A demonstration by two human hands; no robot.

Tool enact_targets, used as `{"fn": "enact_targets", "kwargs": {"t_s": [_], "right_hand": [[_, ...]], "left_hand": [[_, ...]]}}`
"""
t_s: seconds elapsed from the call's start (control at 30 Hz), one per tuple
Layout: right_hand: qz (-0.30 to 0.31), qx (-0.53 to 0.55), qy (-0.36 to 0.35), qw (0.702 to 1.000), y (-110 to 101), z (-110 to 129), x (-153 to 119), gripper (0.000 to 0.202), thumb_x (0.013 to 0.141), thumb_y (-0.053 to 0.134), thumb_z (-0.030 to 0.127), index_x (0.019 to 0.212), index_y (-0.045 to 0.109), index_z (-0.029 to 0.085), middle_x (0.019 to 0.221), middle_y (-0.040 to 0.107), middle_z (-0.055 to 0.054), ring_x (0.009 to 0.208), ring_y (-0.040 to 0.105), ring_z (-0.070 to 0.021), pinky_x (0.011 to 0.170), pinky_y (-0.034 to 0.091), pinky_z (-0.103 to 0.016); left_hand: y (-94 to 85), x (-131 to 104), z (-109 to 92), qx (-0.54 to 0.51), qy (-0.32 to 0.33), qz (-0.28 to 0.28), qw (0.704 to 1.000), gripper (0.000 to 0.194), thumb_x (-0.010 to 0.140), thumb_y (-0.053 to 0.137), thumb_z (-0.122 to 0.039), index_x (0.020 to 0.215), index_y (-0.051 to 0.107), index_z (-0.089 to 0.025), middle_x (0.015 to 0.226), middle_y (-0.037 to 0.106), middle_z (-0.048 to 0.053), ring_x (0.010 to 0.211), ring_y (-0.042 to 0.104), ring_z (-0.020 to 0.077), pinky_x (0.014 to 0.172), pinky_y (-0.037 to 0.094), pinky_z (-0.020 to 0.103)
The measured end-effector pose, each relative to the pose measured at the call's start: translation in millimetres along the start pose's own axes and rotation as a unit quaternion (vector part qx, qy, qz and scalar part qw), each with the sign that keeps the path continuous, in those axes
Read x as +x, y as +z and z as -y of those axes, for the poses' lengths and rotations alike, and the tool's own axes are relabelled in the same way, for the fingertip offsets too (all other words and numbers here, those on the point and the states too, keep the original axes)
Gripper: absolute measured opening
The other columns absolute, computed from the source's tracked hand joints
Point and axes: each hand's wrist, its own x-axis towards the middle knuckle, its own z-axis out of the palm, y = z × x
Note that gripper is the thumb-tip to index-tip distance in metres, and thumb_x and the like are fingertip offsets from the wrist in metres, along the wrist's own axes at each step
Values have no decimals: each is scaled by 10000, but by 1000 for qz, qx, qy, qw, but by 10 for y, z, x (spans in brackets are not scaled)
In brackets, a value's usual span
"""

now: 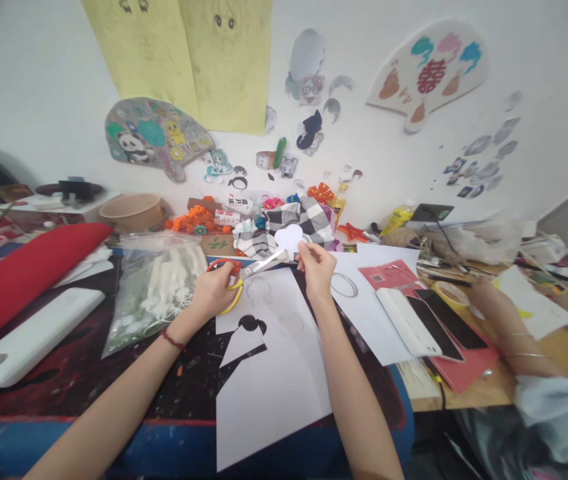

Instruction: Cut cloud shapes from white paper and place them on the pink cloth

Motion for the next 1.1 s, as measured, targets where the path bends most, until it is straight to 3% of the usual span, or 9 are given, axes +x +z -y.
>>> {"fn": "enact_targets", "kwargs": {"t_s": [0.37,1.1], "right_hand": [[-8,-2,2,1000,-8,7,22,316,727,759,472,707,689,164,535,594,29,425,440,-85,425,332,-238],[4,-1,-12,1000,-18,-6,9,270,782,735,422,733,691,159,554,602,24,436,455,-89,434,336,-239]], "left_hand": [[84,-29,-27,43,5,0,999,198,875,528,-327,815,639,-174,645,675,82,628,648,241,542,293,305],[118,-48,-58,78,-15,-4,997,197,872,522,-318,837,642,-166,701,694,88,659,664,235,555,350,292]]}}
